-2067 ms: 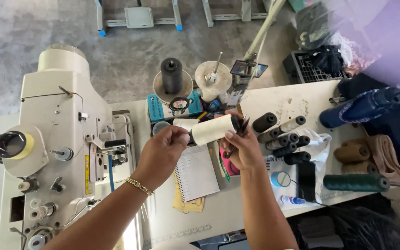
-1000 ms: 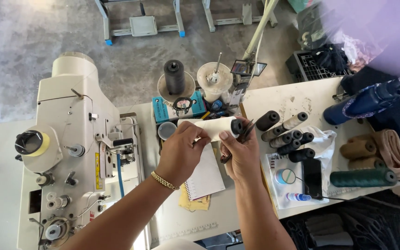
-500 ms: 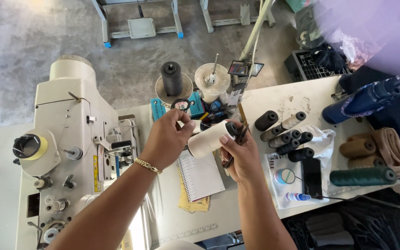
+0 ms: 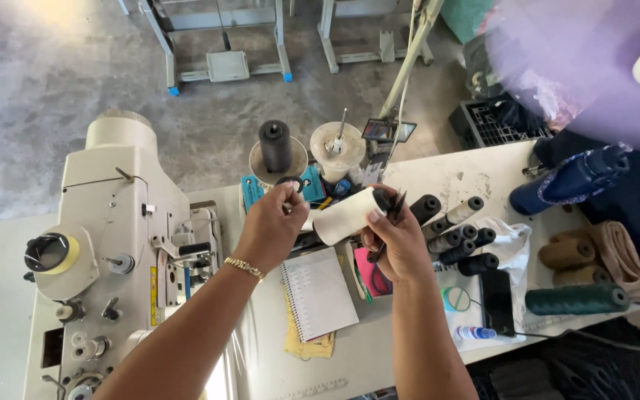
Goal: The person is preparing an industrial sewing machine by threading the bobbin case and the needle assembly.
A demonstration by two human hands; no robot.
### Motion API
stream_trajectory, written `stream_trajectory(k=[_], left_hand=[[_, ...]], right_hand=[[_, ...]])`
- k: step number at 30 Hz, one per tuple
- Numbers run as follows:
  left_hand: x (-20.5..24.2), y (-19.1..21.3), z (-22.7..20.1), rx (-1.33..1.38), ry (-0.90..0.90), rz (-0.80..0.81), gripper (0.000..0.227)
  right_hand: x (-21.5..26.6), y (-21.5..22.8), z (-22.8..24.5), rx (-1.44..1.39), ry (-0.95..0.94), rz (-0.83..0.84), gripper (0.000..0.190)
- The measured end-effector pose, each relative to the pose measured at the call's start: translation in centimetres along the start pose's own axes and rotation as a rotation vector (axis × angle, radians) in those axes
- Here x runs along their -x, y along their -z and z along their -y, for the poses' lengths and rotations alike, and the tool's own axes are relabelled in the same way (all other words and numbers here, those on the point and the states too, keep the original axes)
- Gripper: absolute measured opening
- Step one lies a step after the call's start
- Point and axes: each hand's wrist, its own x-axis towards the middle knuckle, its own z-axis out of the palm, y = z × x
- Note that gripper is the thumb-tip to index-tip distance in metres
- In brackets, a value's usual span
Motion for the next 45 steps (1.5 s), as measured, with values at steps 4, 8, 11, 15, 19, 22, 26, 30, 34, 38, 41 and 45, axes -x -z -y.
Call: stream_trajectory(k=[4, 8, 11, 15, 19, 22, 26, 30, 34, 38, 41, 45], left_hand=[[-0.4, 0.8, -3.1, 0.004, -0.032, -0.048, 0.014], [-0.9, 0.4, -4.0, 0.049, -0.041, -0.050, 0.013], [-1.0, -0.2, -4.2, 0.054, -0.046, -0.031, 0.013], [-1.4, -0.6, -5.0, 0.072, -0.042, -0.021, 0.014], [-2.3, -1.2, -4.8, 0.118, -0.048, -0.006, 0.014], [-2.6, -1.5, -5.2, 0.166, -0.040, 0.015, 0.014], [-2.9, -1.8, -5.8, 0.165, -0.059, 0.014, 0.014], [-3.0, -2.2, -7.0, 0.179, -0.122, -0.026, 0.015], [-3.7, -2.2, -8.1, 0.210, -0.169, -0.053, 0.015], [-5.1, -2.8, -9.1, 0.212, -0.221, -0.117, 0.014], [-6.4, -3.3, -9.3, 0.224, -0.233, -0.147, 0.015], [-7.8, -3.8, -9.2, 0.132, -0.220, -0.195, 0.020]], right_hand=[[-0.5, -0.2, 0.2, 0.137, 0.025, 0.047, 0.052], [-0.5, -1.0, 1.0, 0.447, -0.025, 0.081, 0.055], [-0.6, -1.7, 1.5, 0.521, -0.062, 0.083, 0.056], [-0.7, -2.3, 1.7, 0.522, -0.095, 0.066, 0.062], [-0.5, -3.2, 1.7, 0.771, -0.178, -0.010, 0.058], [-0.6, -4.4, 2.4, 0.919, -0.216, -0.005, 0.060], [-1.6, -5.3, 2.5, 1.168, -0.056, -0.024, 0.071], [-4.7, -4.1, 0.3, 1.326, 0.347, -0.260, 0.059], [-8.5, -4.5, 2.0, 1.200, 0.470, -0.323, 0.056], [-12.1, -5.4, 2.3, 1.135, 0.632, -0.376, 0.061], [-14.4, -5.3, 2.2, 1.110, 0.559, -0.387, 0.063], [-16.0, -5.5, 1.6, 1.137, 0.249, -0.364, 0.069]])
